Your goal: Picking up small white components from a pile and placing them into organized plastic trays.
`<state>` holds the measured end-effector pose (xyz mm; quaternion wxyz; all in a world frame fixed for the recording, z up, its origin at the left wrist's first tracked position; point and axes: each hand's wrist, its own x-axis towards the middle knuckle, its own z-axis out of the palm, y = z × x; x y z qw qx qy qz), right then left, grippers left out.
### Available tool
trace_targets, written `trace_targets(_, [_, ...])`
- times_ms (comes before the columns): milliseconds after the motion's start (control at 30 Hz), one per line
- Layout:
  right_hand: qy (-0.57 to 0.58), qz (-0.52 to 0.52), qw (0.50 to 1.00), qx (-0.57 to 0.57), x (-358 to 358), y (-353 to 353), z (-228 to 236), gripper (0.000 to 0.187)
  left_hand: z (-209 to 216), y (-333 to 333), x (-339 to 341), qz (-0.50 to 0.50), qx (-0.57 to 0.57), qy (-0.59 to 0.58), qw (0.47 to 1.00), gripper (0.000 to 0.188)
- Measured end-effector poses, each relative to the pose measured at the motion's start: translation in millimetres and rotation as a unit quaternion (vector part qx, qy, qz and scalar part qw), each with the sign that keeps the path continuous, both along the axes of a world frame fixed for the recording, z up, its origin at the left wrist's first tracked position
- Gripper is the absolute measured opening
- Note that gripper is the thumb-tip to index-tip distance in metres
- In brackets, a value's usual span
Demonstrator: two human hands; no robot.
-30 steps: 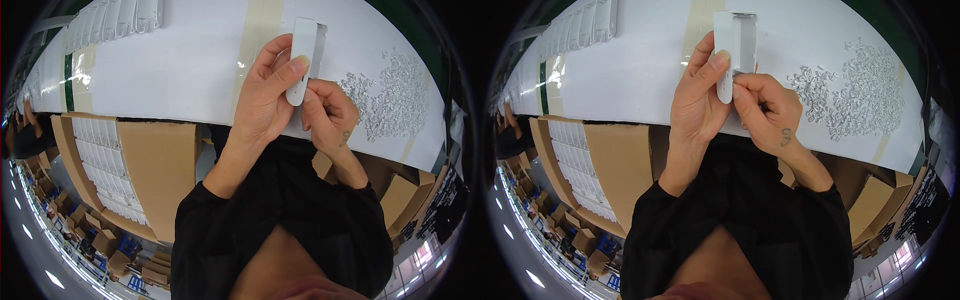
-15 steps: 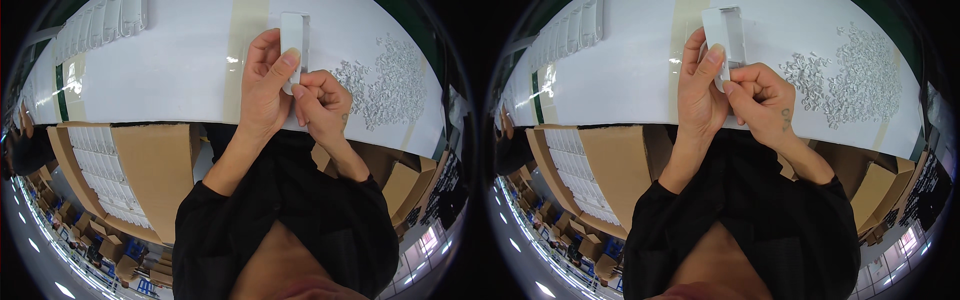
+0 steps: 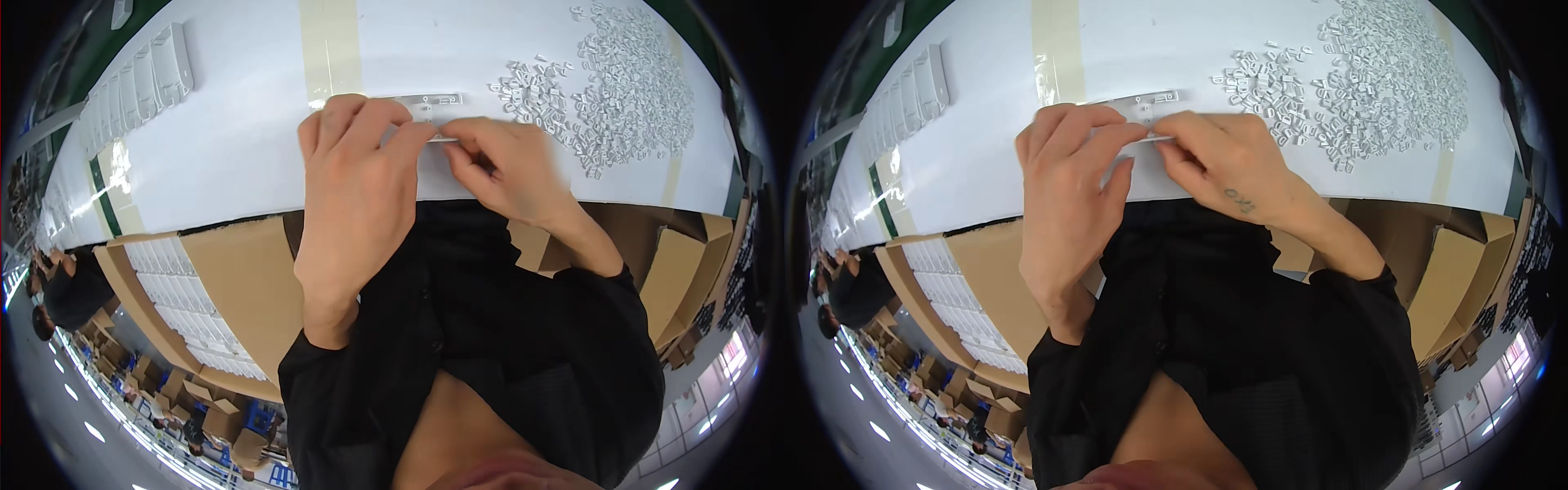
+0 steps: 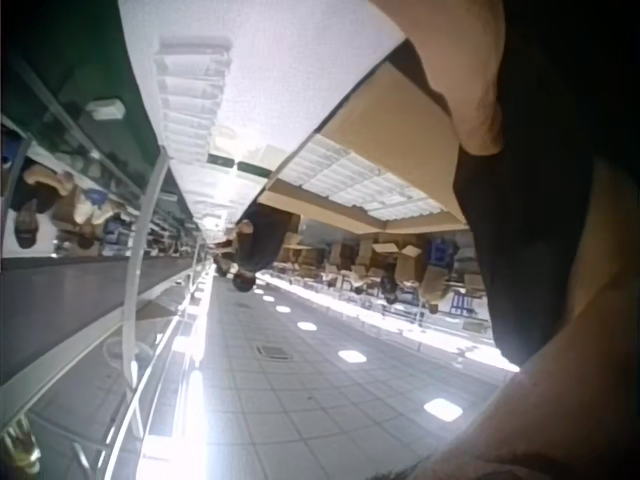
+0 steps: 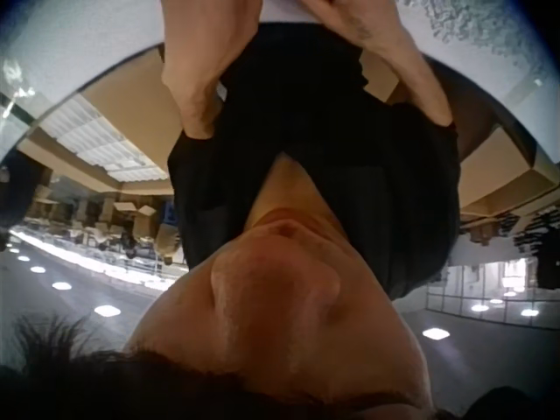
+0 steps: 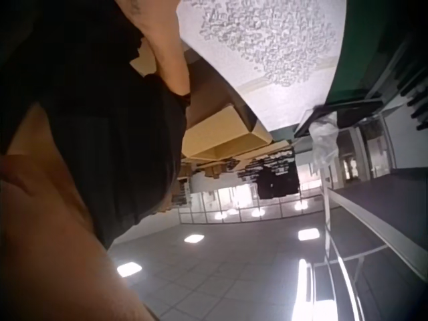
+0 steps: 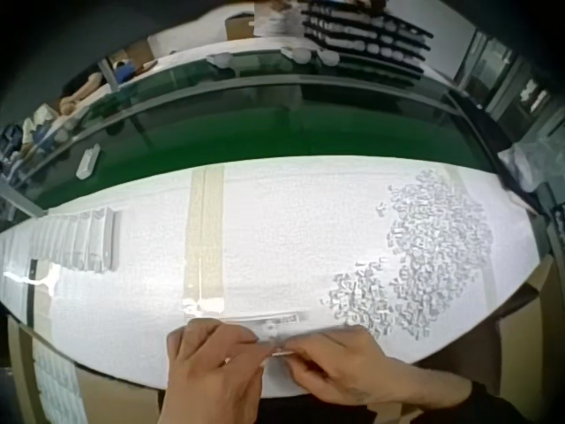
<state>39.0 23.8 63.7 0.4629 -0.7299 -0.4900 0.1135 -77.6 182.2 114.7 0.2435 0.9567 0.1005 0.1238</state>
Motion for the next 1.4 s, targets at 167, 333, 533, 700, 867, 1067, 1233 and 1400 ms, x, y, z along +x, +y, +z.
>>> trace_targets(167, [0.062, -0.003, 0.997, -0.051, 1.6, -10.4, 3.9, 0.019, -0.2, 2.8, 9.9, -0.046, -0.026, 0.066, 0.996, 0.018])
trace_targets(333, [-0.011, 0.017, 0.999, -0.027, 8.1, -17.1, -7.3, 0.018, 1.2, -4.6, 17.9, -0.031, -0.018, 0.095, 0.995, 0.021])
trace_targets(533, [-0.021, 0.027, 0.999, -0.011, 11.7, -21.8, -12.4, 0.017, -3.6, -4.6, 18.8, -0.086, 0.016, 0.098, 0.991, 0.020])
trace_targets(700, [-0.044, 0.060, 0.997, -0.018, 10.4, -22.4, -16.3, 0.016, -8.7, 1.3, 16.1, -0.150, 0.002, 0.095, 0.984, 0.010])
trace_targets(867, [-0.059, 0.037, 0.997, -0.028, 8.9, -20.3, -12.4, 0.015, -13.5, -4.6, 10.9, -0.106, -0.006, 0.057, 0.993, 0.010])
trace_targets(1067, [-0.077, 0.076, 0.994, -0.009, 9.4, -20.5, -13.4, 0.014, -22.2, -4.8, -5.1, -0.133, 0.013, 0.030, 0.991, 0.012])
trace_targets(1233, [-0.092, 0.069, 0.993, -0.008, 7.8, -18.3, -12.4, 0.014, -23.5, -5.1, -8.7, -0.112, 0.004, 0.010, 0.994, 0.008])
trace_targets(1400, [-0.064, 0.066, 0.996, -0.012, 9.1, -13.2, -4.6, 0.013, -18.0, 1.0, -7.2, -0.108, 0.029, 0.023, 0.993, 0.003])
